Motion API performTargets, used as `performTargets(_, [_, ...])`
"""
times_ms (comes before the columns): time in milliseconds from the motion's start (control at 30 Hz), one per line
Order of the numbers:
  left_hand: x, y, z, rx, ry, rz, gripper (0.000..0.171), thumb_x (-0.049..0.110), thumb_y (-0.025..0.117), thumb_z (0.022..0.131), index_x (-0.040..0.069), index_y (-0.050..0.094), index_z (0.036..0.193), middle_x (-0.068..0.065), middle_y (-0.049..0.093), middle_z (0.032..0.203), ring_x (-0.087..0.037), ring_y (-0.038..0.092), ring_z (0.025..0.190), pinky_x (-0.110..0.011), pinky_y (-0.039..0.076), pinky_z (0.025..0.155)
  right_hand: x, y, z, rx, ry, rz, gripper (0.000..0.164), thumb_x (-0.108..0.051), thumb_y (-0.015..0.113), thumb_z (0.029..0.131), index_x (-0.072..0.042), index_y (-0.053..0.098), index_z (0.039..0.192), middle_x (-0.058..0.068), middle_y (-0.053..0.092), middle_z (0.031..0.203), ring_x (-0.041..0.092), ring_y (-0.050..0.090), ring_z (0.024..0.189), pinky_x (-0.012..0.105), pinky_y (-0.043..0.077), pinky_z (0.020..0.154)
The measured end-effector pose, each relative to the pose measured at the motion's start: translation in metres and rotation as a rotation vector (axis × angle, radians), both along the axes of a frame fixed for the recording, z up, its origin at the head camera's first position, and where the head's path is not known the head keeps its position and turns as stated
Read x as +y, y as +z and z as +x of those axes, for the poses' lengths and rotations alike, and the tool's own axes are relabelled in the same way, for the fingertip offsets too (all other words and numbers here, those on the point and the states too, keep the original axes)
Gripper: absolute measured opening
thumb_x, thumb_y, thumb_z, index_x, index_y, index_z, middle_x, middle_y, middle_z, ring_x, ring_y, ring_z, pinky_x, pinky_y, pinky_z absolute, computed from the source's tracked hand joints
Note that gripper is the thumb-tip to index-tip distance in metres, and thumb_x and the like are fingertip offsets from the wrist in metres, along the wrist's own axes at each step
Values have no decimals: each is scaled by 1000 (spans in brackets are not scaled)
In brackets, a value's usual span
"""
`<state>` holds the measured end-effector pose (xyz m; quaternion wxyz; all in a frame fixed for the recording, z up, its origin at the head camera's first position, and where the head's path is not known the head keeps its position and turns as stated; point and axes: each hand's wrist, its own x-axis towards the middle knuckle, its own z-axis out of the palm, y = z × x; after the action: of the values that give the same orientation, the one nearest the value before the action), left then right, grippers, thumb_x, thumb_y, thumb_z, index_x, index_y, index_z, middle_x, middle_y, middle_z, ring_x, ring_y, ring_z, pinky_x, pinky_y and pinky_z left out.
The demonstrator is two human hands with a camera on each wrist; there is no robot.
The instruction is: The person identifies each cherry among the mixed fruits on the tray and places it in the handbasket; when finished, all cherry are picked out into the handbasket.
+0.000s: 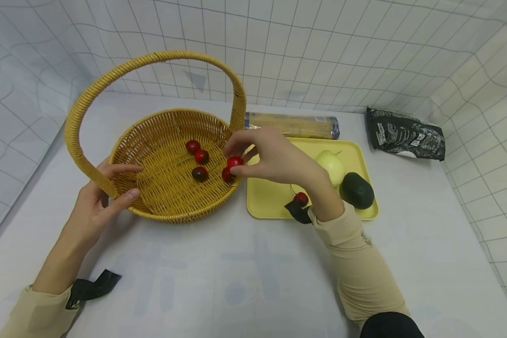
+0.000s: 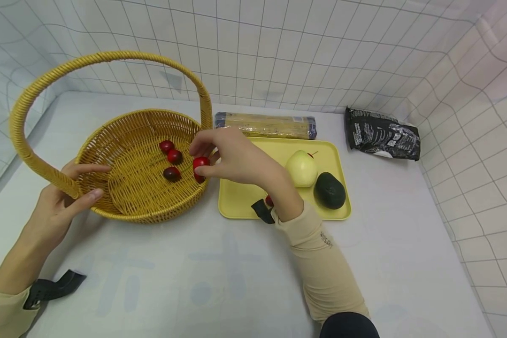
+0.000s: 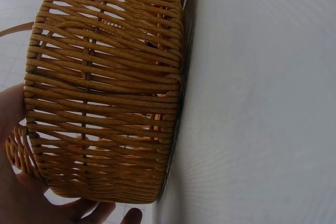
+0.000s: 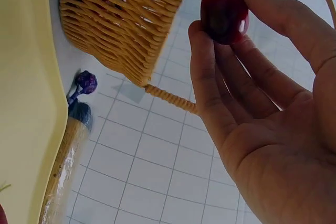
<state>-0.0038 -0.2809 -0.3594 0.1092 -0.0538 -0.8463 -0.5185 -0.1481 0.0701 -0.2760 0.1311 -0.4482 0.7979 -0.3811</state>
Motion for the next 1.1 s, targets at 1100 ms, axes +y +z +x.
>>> performTargets(1100, [-1, 0, -1, -14, 4, -7, 48, 1, 67, 95, 6, 61, 143, -3, 52, 148, -13, 36, 147, -26, 19, 116, -48, -22, 28, 22, -38, -165, 24, -15, 83, 92, -10, 75, 114, -3, 76, 112, 14, 71, 107, 30, 57, 90])
